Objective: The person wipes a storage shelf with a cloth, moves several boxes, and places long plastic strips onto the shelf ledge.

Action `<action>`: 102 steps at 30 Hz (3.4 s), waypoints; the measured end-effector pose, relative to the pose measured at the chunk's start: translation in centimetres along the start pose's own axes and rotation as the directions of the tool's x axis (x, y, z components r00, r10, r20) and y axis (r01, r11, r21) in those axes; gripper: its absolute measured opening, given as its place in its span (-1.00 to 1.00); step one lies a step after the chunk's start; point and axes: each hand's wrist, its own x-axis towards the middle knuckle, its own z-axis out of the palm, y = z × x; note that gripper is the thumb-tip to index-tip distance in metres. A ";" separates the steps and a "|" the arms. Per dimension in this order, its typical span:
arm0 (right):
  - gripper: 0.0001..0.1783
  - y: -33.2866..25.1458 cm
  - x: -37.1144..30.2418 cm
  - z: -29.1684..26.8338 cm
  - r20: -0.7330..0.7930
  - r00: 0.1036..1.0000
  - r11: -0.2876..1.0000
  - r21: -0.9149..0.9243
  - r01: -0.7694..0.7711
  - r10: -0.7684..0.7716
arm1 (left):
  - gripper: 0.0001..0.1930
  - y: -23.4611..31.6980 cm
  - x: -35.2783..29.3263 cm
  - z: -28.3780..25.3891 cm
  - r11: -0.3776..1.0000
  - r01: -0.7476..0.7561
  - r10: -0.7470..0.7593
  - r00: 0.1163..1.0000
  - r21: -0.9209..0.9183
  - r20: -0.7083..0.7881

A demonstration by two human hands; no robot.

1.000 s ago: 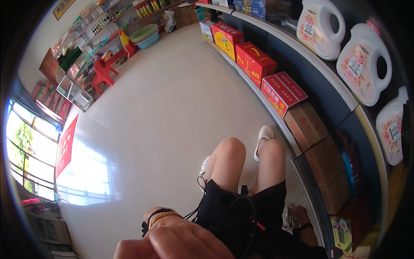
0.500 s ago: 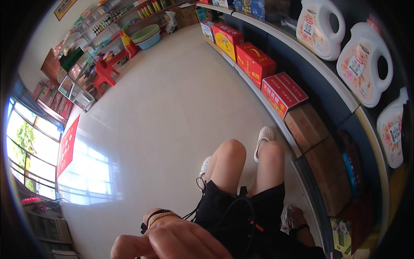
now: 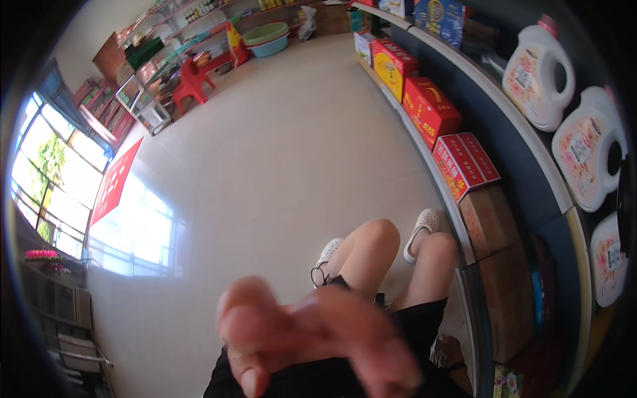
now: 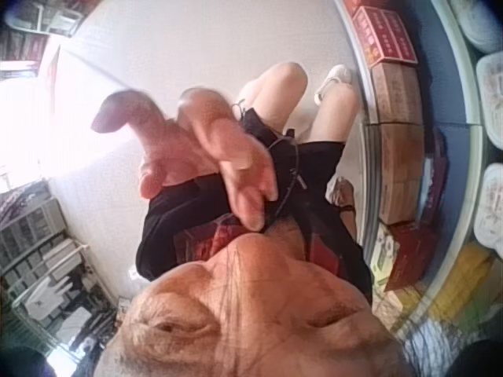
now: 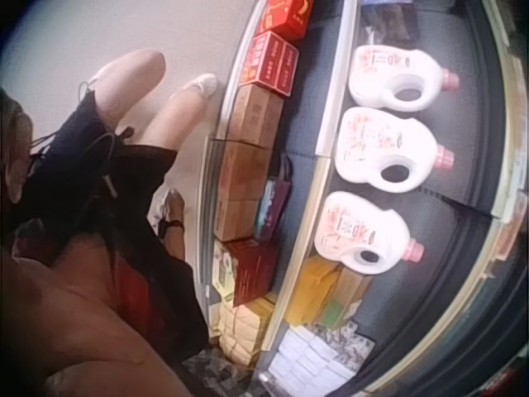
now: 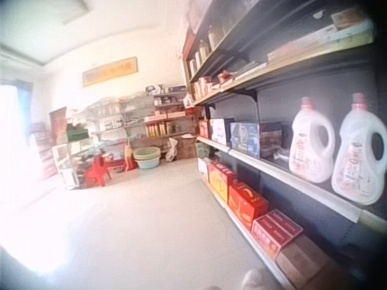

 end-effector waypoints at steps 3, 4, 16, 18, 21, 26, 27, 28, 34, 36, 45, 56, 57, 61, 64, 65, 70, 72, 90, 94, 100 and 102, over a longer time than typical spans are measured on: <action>-0.77 3.6 -1.3 5.5 0.055 0.981 0.922 -0.334 0.196 -0.188 | -0.43 1.6 1.9 0.3 0.974 0.226 -0.225 0.968 0.001 -0.115; -0.79 5.7 -1.9 6.0 0.058 0.954 0.738 -0.620 0.266 -0.296 | -0.42 1.5 2.2 0.0 0.955 0.297 -0.298 0.949 -0.024 -0.102; -0.81 2.1 4.4 2.4 0.110 0.979 0.926 -0.322 0.199 -0.172 | -0.46 -2.2 3.5 1.1 0.969 0.059 -0.059 0.998 -0.239 0.006; -0.81 1.7 4.4 0.5 0.078 0.989 0.944 -0.296 0.145 -0.127 | -0.48 -3.4 4.3 0.9 0.954 0.107 -0.101 0.994 -0.279 0.035; -0.81 2.2 3.7 -0.6 0.039 0.997 0.964 -0.254 0.077 -0.069 | -0.50 -5.0 5.0 0.6 0.916 0.157 -0.139 0.987 -0.368 0.076; -0.80 1.0 4.2 -0.1 0.066 0.994 0.967 -0.234 0.098 -0.084 | -0.53 -4.1 4.4 1.8 0.875 0.258 -0.244 0.966 -0.410 0.086; -0.80 0.9 4.6 -0.4 0.050 0.996 0.971 -0.220 0.088 -0.079 | -0.53 -4.5 4.9 2.0 0.835 0.318 -0.302 0.947 -0.449 0.111; -0.80 0.9 3.6 0.2 0.054 0.996 0.975 -0.207 0.077 -0.067 | -0.53 -5.2 5.0 2.9 0.781 0.378 -0.364 0.922 -0.498 0.129; -0.77 2.8 2.4 2.5 0.018 0.997 0.988 -0.134 0.073 -0.071 | -0.58 -7.3 1.8 2.1 0.396 0.915 -0.803 0.302 0.082 0.514; -0.76 4.8 0.6 3.5 -0.061 0.995 0.994 -0.076 0.078 -0.083 | -0.72 -9.0 0.4 0.5 0.521 0.725 -0.822 0.286 0.450 0.492; -0.60 1.7 -0.2 0.1 -0.007 0.961 0.874 0.418 -0.249 0.277 | -0.75 -5.8 0.4 -9.4 -0.034 0.798 -0.986 0.072 0.602 -0.150; -0.71 3.1 -2.9 4.8 0.139 0.874 0.845 0.225 -0.486 0.466 | -0.84 -11.0 -10.0 -18.0 -0.439 0.725 -0.775 -0.006 0.531 -0.632; -0.68 3.3 -3.4 5.6 0.106 0.857 0.820 0.252 -0.513 0.504 | -0.83 -11.5 -10.7 -17.7 -0.435 0.710 -0.787 -0.002 0.553 -0.616; -0.60 4.4 -6.3 9.6 -0.007 0.844 0.824 0.219 -0.522 0.537 | -0.83 -13.5 -11.4 -16.1 -0.463 0.639 -0.817 -0.041 0.614 -0.575; -0.55 3.0 -8.6 9.6 0.107 0.815 0.771 0.274 -0.575 0.570 | -0.82 -14.1 -12.9 -14.9 -0.510 0.666 -0.773 -0.077 0.544 -0.630; -0.57 3.1 -9.5 9.3 0.153 0.799 0.736 0.319 -0.597 0.582 | -0.82 -14.6 -13.3 -14.3 -0.508 0.657 -0.783 -0.083 0.557 -0.616; -0.69 5.7 -14.2 17.1 0.252 0.785 0.727 0.295 -0.619 0.566 | -0.81 -16.3 -14.2 -10.8 -0.508 0.539 -0.813 -0.043 0.672 -0.580; -0.78 6.1 -16.6 18.5 0.130 0.814 0.716 0.412 -0.564 0.567 | -0.80 -17.5 -13.6 -9.1 -0.460 0.514 -0.849 -0.017 0.724 -0.528; -0.61 10.3 -13.6 13.4 -0.101 0.523 0.295 0.906 -0.303 0.846 | -0.78 -16.1 -12.2 -6.7 -0.301 0.420 -0.887 0.207 0.856 -0.414; -0.67 10.3 -10.6 9.1 0.251 0.508 -0.435 0.855 0.283 0.824 | -0.77 -16.8 -12.8 -7.8 -0.372 0.506 -0.860 0.126 0.778 -0.494; -0.89 15.3 -6.0 11.8 0.502 0.461 -0.632 0.246 0.734 0.731 | -0.85 -20.3 -12.1 -6.8 -0.537 0.354 -0.818 0.003 0.766 -0.575; -0.89 16.3 -4.6 11.7 0.572 0.359 -0.523 0.148 0.839 0.738 | -0.84 -20.1 -12.5 -8.2 -0.527 0.336 -0.830 -0.002 0.781 -0.558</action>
